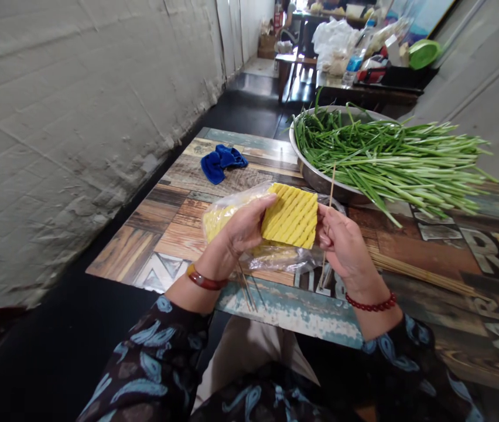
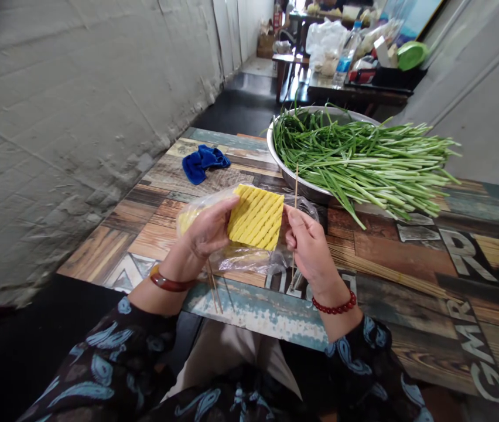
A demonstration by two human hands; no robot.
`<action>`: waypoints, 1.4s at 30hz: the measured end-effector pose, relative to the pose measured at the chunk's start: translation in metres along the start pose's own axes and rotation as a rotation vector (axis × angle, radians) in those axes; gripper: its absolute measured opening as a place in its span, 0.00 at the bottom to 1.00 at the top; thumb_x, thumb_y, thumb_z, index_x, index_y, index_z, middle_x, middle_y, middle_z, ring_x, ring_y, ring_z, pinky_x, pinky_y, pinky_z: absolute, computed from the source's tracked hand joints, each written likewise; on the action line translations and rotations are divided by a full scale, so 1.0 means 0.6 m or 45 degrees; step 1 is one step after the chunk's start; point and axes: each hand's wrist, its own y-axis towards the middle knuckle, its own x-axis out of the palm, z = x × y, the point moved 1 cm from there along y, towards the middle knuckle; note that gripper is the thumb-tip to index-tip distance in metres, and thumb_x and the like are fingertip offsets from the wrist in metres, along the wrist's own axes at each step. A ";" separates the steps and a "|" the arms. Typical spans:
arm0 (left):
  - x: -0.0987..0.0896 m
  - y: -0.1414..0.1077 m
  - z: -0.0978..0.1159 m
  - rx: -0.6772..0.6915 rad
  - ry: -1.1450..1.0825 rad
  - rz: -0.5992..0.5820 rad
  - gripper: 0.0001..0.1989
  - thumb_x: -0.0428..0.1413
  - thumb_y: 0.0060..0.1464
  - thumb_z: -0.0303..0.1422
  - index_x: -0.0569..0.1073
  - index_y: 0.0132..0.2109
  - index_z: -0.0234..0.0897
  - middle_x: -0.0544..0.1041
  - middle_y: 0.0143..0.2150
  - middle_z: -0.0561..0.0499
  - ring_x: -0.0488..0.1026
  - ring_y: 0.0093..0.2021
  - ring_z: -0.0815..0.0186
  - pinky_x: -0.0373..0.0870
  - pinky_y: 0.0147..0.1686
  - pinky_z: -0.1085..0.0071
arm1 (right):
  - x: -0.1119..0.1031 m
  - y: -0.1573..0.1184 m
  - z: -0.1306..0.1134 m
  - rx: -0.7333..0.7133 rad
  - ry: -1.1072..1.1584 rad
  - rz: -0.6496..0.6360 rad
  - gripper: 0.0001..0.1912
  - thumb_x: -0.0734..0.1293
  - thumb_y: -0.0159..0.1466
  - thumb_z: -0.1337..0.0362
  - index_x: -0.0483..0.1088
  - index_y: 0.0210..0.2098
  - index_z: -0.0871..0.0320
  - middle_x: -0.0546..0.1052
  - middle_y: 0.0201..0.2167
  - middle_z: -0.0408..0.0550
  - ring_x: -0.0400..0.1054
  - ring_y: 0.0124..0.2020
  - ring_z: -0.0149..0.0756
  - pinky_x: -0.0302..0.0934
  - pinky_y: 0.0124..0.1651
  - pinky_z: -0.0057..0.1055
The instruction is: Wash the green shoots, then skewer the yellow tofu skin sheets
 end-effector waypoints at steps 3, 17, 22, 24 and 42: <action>-0.003 -0.001 0.003 0.024 -0.035 0.016 0.18 0.52 0.62 0.34 0.75 0.55 0.30 0.83 0.42 0.42 0.80 0.49 0.54 0.75 0.53 0.59 | -0.001 0.001 0.002 0.036 0.028 0.029 0.21 0.68 0.63 0.46 0.79 0.46 0.54 0.69 0.27 0.40 0.49 0.19 0.22 0.43 0.17 0.24; -0.013 0.001 0.011 0.165 -0.072 -0.101 0.21 0.51 0.64 0.42 0.74 0.57 0.35 0.82 0.47 0.42 0.77 0.54 0.53 0.74 0.54 0.60 | -0.003 0.004 0.011 0.041 0.078 -0.002 0.20 0.68 0.64 0.46 0.79 0.46 0.53 0.73 0.30 0.42 0.49 0.18 0.21 0.43 0.17 0.24; -0.010 -0.002 0.014 0.153 -0.070 -0.086 0.22 0.51 0.65 0.44 0.74 0.56 0.34 0.82 0.46 0.42 0.78 0.54 0.54 0.75 0.53 0.60 | -0.002 0.003 0.010 0.027 0.037 -0.010 0.21 0.68 0.64 0.45 0.79 0.46 0.53 0.72 0.30 0.42 0.50 0.18 0.21 0.44 0.17 0.24; -0.009 -0.003 0.015 0.153 -0.067 -0.086 0.22 0.51 0.64 0.44 0.75 0.56 0.35 0.82 0.45 0.43 0.78 0.53 0.54 0.75 0.52 0.61 | -0.001 0.002 0.008 0.039 0.035 0.003 0.21 0.68 0.64 0.45 0.79 0.46 0.53 0.71 0.29 0.41 0.50 0.18 0.21 0.43 0.17 0.24; -0.014 0.001 0.010 0.162 -0.061 -0.170 0.37 0.46 0.60 0.60 0.74 0.56 0.33 0.82 0.45 0.38 0.77 0.54 0.51 0.75 0.50 0.60 | 0.004 -0.002 0.010 0.032 0.035 -0.012 0.18 0.70 0.63 0.48 0.79 0.44 0.54 0.73 0.32 0.42 0.49 0.19 0.22 0.44 0.18 0.25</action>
